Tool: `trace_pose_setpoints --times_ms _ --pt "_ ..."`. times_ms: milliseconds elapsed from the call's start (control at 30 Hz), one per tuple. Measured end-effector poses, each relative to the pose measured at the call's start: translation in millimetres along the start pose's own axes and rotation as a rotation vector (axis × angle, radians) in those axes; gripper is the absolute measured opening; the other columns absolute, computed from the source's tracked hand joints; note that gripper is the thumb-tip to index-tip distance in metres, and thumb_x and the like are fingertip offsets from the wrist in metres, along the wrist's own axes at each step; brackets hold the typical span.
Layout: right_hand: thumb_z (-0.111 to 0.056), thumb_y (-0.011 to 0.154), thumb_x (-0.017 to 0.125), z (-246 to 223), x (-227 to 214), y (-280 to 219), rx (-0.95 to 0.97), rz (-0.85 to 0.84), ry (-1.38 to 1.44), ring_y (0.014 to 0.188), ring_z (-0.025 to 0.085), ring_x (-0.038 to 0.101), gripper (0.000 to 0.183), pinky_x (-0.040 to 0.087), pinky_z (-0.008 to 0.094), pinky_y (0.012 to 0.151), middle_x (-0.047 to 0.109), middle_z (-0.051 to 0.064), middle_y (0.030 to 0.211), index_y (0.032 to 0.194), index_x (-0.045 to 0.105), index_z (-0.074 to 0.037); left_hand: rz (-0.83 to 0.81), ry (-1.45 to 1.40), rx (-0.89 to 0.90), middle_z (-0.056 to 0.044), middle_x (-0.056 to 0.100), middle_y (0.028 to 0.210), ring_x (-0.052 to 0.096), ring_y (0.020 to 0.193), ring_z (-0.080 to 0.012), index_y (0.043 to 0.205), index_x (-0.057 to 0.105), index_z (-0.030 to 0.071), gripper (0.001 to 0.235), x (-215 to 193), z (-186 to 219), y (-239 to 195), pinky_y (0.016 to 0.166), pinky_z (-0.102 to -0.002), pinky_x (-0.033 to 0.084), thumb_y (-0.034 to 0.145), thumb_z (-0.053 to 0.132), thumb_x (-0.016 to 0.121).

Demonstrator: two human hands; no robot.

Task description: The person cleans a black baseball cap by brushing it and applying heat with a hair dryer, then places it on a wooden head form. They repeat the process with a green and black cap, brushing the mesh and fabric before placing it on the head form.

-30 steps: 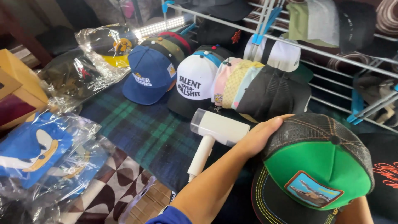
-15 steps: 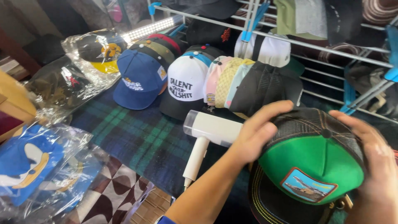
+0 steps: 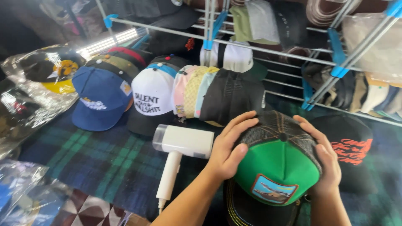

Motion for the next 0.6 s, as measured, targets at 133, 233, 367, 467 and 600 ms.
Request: trace_pose_setpoints --times_ms 133,233,367,467,600 --pt "-0.035 0.099 0.036 -3 -1 2 -0.044 0.049 -0.061 0.147 0.04 0.047 0.059 0.035 0.048 0.125 0.047 0.032 0.154 0.137 0.049 0.008 -0.002 0.026 0.01 -0.023 0.051 0.151 0.055 0.14 -0.0369 0.14 0.053 0.001 0.058 3 -6 3 0.12 -0.047 0.044 0.108 0.046 0.036" --pt "-0.032 0.098 0.037 -7 -1 1 -0.094 0.046 -0.185 0.138 0.04 0.053 0.059 0.032 0.051 0.12 0.056 0.033 0.144 0.135 0.055 0.01 0.013 0.008 0.054 -0.024 0.054 0.145 0.054 0.136 -0.0399 0.139 0.058 0.0 0.059 3 -14 0 0.115 -0.054 0.039 0.106 0.045 0.039" --pt "-0.032 0.099 0.037 -5 -2 1 -0.116 0.047 -0.153 0.138 0.038 0.053 0.058 0.032 0.051 0.119 0.057 0.031 0.144 0.136 0.056 0.008 0.01 0.01 0.054 -0.024 0.054 0.145 0.052 0.137 -0.0407 0.139 0.057 -0.001 0.057 6 -19 1 0.115 -0.055 0.038 0.107 0.041 0.035" --pt "-0.036 0.101 0.035 7 -3 0 -0.141 0.045 -0.093 0.139 0.038 0.052 0.059 0.032 0.05 0.12 0.056 0.03 0.145 0.138 0.055 0.005 0.032 -0.008 0.059 -0.023 0.054 0.146 0.051 0.138 -0.0389 0.14 0.057 0.0 0.058 7 -24 -1 0.117 -0.054 0.037 0.109 0.042 0.032" --pt "-0.034 0.104 0.033 12 -7 -7 -0.169 0.04 -0.088 0.14 0.039 0.051 0.057 0.032 0.051 0.12 0.055 0.03 0.145 0.139 0.054 0.006 0.051 0.034 0.038 -0.019 0.052 0.151 0.047 0.143 -0.0351 0.145 0.055 0.003 0.059 8 -27 -13 0.122 -0.05 0.033 0.11 0.042 0.028"
Point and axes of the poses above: each hand's wrist, its own y-axis towards the middle knuckle, its own x-axis out of the palm, z = x × y, the point moved 2 cm from there along y, towards the middle knuckle
